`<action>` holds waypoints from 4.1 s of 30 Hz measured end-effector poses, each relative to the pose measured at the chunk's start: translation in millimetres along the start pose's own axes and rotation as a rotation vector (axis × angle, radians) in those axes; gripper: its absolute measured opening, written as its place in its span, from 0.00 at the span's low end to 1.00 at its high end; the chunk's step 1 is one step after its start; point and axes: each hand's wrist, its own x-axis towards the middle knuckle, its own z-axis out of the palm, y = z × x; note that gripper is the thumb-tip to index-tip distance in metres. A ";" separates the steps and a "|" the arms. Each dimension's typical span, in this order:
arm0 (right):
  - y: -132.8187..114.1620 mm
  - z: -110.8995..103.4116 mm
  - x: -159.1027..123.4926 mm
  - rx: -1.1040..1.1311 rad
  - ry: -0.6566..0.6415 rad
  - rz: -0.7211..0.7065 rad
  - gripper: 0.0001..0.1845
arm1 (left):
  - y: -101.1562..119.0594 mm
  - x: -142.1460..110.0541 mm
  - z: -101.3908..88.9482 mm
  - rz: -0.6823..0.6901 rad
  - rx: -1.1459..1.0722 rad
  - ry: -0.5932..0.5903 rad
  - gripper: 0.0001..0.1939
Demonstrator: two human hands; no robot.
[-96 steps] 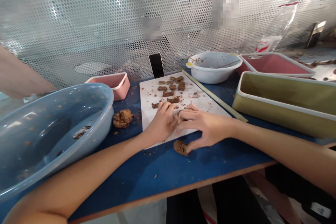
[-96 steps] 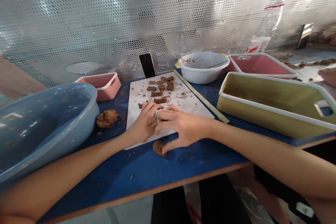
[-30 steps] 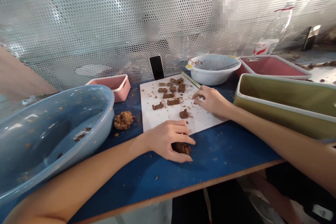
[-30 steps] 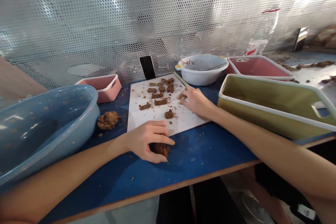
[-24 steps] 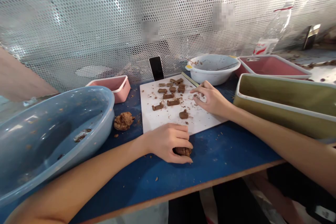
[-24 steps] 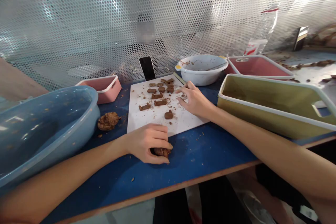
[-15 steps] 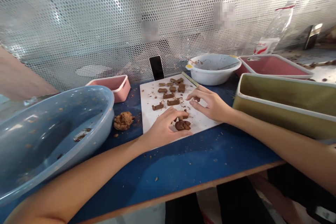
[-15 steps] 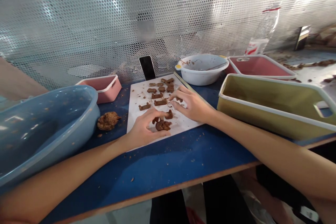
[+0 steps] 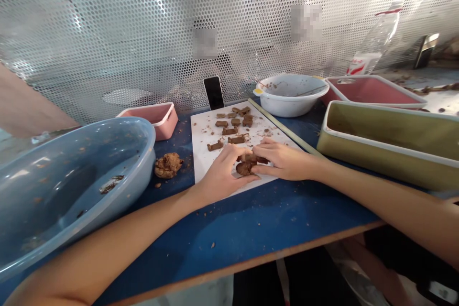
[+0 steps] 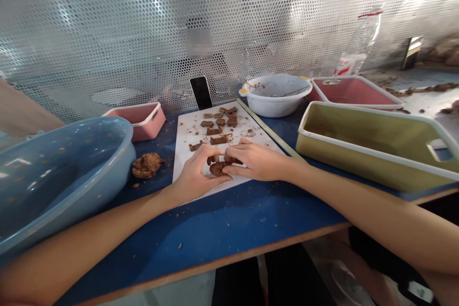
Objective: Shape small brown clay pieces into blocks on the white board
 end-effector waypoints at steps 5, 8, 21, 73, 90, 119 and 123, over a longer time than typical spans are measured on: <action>-1.4 1.2 0.0 -0.045 -0.029 -0.069 0.21 | 0.8 1.3 -0.1 0.035 -0.008 -0.006 0.25; -5.0 -1.5 0.3 -0.017 -0.010 -0.054 0.20 | 1.7 3.2 -0.7 0.047 0.034 0.002 0.27; -2.3 0.4 2.0 0.071 -0.002 -0.020 0.20 | 5.1 5.6 0.5 0.159 0.091 -0.002 0.18; -8.0 -5.9 -0.5 0.102 0.357 -0.049 0.10 | 9.3 7.3 -0.4 0.145 0.074 -0.007 0.10; -6.9 -3.4 -3.1 0.092 0.371 0.032 0.05 | 11.8 7.7 -1.9 0.105 0.110 -0.094 0.09; -6.3 -1.3 -1.4 0.073 0.420 0.114 0.15 | 4.9 4.6 -1.0 -0.008 0.134 0.154 0.08; -5.8 -1.5 -1.8 0.054 0.428 0.130 0.16 | 4.5 4.6 -0.9 -0.010 0.130 0.161 0.08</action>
